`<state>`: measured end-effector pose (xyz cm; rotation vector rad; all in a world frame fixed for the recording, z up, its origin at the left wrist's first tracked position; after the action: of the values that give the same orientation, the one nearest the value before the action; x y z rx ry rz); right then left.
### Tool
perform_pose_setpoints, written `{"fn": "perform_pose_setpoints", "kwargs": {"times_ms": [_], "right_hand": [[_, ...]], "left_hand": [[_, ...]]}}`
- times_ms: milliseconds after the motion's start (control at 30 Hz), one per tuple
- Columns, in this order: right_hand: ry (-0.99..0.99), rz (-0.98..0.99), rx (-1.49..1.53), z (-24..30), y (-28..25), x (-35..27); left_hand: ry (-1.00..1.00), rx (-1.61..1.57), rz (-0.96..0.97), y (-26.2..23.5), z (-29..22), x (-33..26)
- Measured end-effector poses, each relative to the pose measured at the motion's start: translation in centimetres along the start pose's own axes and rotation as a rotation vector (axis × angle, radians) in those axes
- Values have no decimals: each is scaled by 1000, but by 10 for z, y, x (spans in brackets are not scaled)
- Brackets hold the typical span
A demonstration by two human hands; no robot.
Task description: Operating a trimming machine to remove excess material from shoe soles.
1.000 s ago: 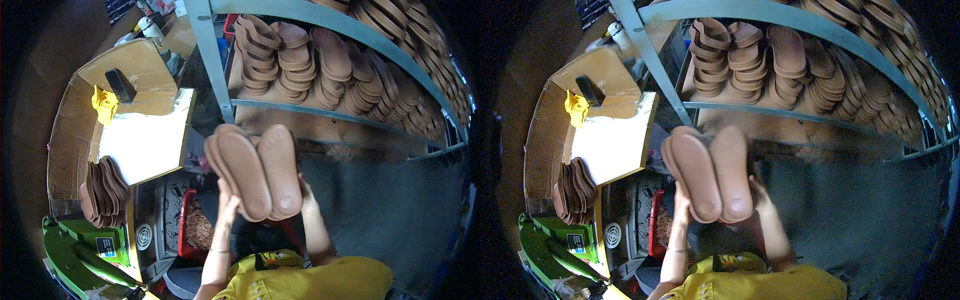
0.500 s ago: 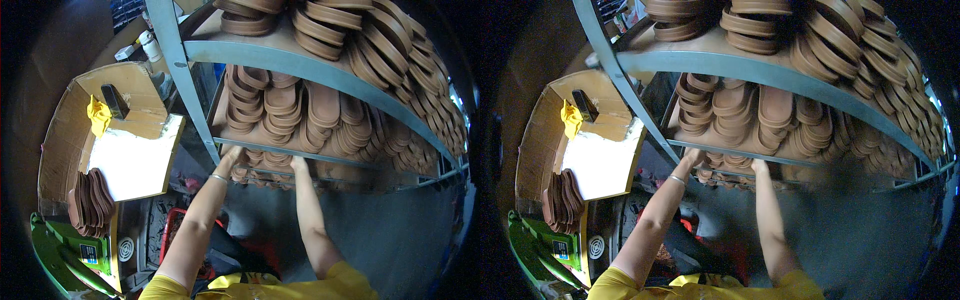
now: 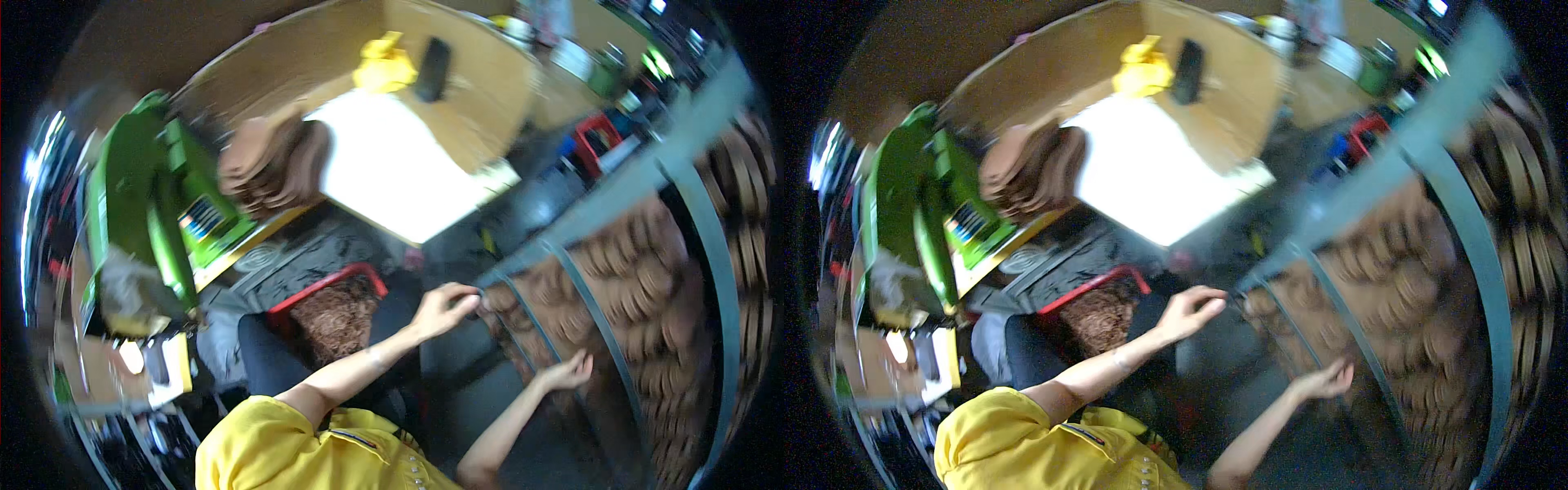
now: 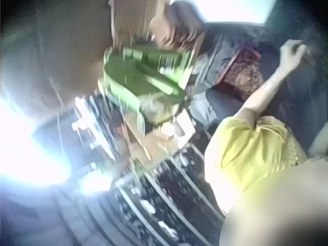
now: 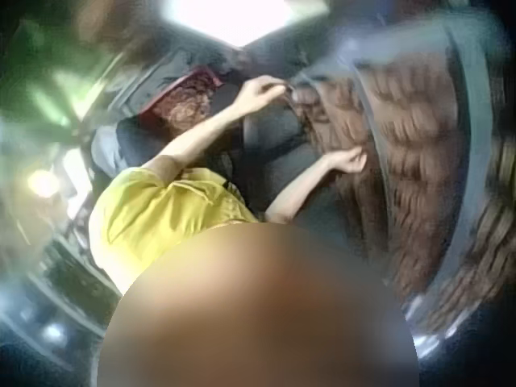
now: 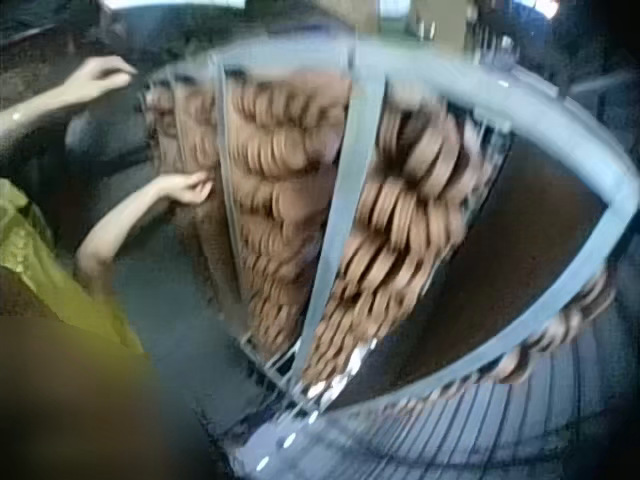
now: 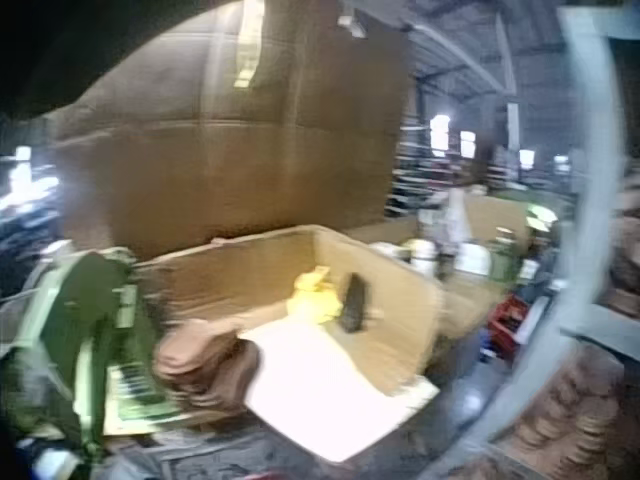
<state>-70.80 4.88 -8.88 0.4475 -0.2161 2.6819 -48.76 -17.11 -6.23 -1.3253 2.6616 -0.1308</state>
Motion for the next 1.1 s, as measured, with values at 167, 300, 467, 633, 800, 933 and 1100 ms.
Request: {"fn": "perform_pose_setpoints", "kwargs": {"times_ms": [167,300,467,633,800,933,1100], "right_hand": [[-67,648,314,87,53,-166],[254,1360,653,198,141,-296],[349,1914,335,272,258,-408],[372,1993,256,300,280,-421],[476,1913,312,288,251,-389],[506,1714,557,248,198,-332],[432,1425,665,221,119,-267]], "left_hand": [[218,212,-1161,-264,7,-80],[224,-321,-1166,-370,-2,-85],[46,-725,-558,-438,-13,-22],[-128,-506,-601,-425,-37,24],[32,-506,-453,-399,-18,22],[85,-527,-283,-322,-38,-5],[61,-604,-68,-239,-32,-31]]}}
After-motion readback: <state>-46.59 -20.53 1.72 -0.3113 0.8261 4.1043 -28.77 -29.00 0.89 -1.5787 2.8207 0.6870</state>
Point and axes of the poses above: each hand's wrist, its own x-axis towards the middle knuckle, its own y-axis out of the palm, z = x × y, the point moved 2 cm from there along x, towards the middle knuckle, and after that the axes turned 7 degrees about -y, right-handed, at the moved point
